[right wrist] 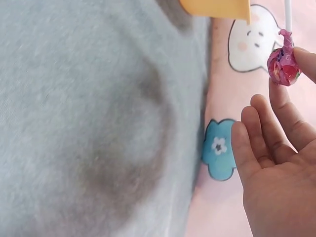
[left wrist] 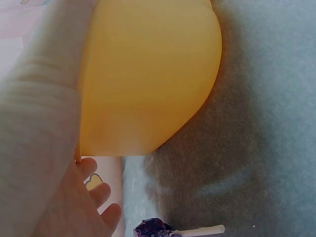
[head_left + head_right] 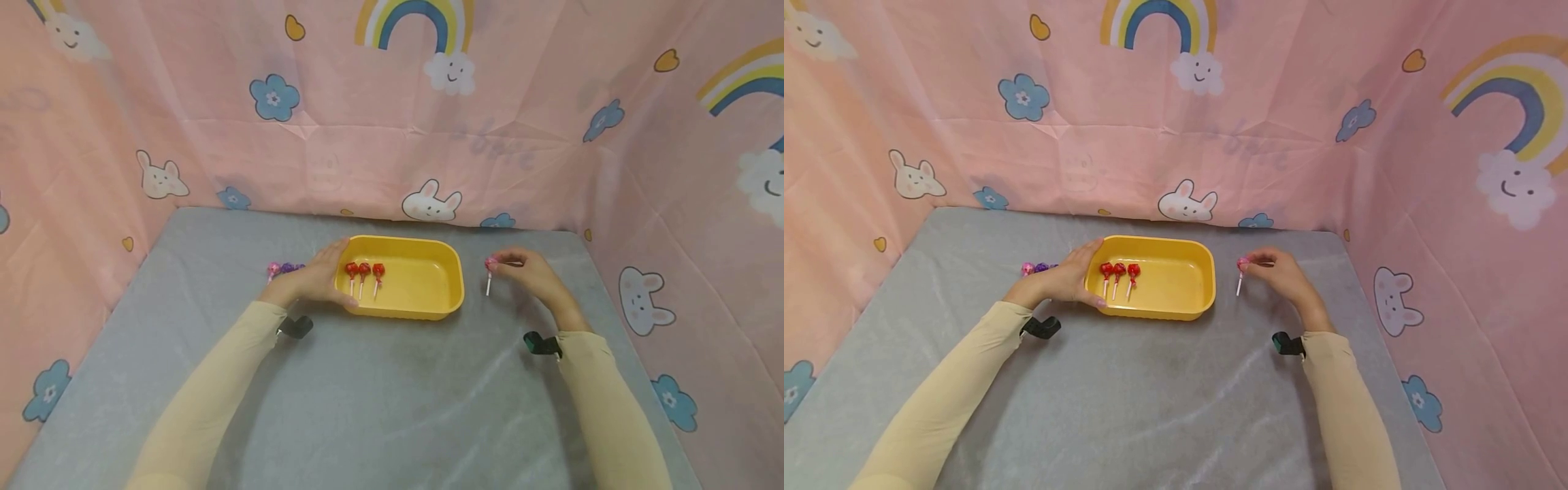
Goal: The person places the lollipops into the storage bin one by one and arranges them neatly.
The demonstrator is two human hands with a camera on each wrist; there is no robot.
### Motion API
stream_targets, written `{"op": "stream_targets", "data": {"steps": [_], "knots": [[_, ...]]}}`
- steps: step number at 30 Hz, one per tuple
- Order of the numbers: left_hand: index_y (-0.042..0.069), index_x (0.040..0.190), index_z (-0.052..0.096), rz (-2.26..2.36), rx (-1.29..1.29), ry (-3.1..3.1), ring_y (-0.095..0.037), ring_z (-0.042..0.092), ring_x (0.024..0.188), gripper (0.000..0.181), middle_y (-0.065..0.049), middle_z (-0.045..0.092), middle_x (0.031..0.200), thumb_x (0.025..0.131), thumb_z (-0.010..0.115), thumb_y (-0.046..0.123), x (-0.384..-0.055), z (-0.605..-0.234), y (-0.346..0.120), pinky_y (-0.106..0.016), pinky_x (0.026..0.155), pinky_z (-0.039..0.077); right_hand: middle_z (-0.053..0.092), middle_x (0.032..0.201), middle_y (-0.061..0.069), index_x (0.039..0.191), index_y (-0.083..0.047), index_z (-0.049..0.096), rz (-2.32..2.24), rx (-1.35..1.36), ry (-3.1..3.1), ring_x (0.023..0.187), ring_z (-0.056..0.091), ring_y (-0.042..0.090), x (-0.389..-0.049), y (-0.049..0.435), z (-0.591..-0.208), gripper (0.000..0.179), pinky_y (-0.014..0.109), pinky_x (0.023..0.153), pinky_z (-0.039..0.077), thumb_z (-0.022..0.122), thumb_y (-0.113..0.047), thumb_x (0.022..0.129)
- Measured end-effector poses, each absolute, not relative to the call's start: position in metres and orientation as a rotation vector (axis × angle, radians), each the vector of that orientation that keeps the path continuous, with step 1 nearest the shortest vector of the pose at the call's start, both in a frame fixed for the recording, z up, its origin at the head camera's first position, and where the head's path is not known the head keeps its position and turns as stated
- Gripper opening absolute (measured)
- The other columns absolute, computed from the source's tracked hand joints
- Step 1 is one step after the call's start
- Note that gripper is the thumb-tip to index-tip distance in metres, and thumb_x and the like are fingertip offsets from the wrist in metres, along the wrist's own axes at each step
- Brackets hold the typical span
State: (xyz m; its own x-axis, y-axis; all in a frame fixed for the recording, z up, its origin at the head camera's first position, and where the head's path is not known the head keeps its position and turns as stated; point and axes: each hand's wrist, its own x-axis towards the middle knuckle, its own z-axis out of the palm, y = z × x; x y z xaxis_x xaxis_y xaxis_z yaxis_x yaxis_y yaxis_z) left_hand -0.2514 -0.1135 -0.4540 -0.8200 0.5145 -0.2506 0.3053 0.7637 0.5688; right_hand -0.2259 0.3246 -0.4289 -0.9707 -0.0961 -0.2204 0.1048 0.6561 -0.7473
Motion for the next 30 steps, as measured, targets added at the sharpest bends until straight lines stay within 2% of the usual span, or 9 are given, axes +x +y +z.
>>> {"op": "stream_targets", "data": {"steps": [4, 13, 21, 30], "knots": [[0.015, 0.159, -0.009, 0.731, 0.614, 2.563, -0.036, 0.002, 0.156, 0.139, -0.013, -0.002, 0.169, 0.066, 0.084, 0.062, -0.251, -0.453, -0.113, -0.056, 0.126, 0.010, 0.059, 0.135, 0.015, 0.129, -0.009, 0.058, -1.206, 0.009, 2.633, 0.133, 0.048, 0.035, -0.228, 0.319, -0.426, 0.063, 0.058, 0.114, 0.038, 0.066, -0.057, 0.089], [0.015, 0.159, -0.010, 0.724, 0.610, 2.561, -0.036, 0.000, 0.156, 0.140, -0.012, -0.003, 0.169, 0.065, 0.084, 0.062, -0.250, -0.451, -0.113, -0.056, 0.126, 0.010, 0.063, 0.131, 0.011, 0.124, -0.012, 0.060, -1.174, 0.022, 2.652, 0.124, 0.054, 0.032, -0.233, 0.305, -0.421, 0.063, 0.055, 0.110, 0.043, 0.066, -0.062, 0.085], [0.015, 0.159, -0.009, 0.733, 0.606, 2.564, -0.036, 0.001, 0.156, 0.141, -0.013, -0.002, 0.169, 0.065, 0.085, 0.061, -0.249, -0.450, -0.112, -0.055, 0.126, 0.010, 0.064, 0.128, 0.014, 0.124, -0.009, 0.062, -1.221, -0.088, 2.656, 0.120, 0.057, 0.032, -0.235, 0.293, -0.417, 0.055, 0.054, 0.109, 0.045, 0.067, -0.052, 0.089], [0.016, 0.159, -0.008, 0.744, 0.590, 2.558, -0.036, 0.001, 0.156, 0.138, -0.012, -0.001, 0.169, 0.066, 0.086, 0.057, -0.247, -0.448, -0.111, -0.057, 0.126, 0.011, 0.065, 0.123, 0.012, 0.120, -0.010, 0.064, -1.204, -0.182, 2.684, 0.117, 0.058, 0.029, -0.242, 0.281, -0.416, 0.049, 0.052, 0.107, 0.048, 0.068, -0.048, 0.090]]}}
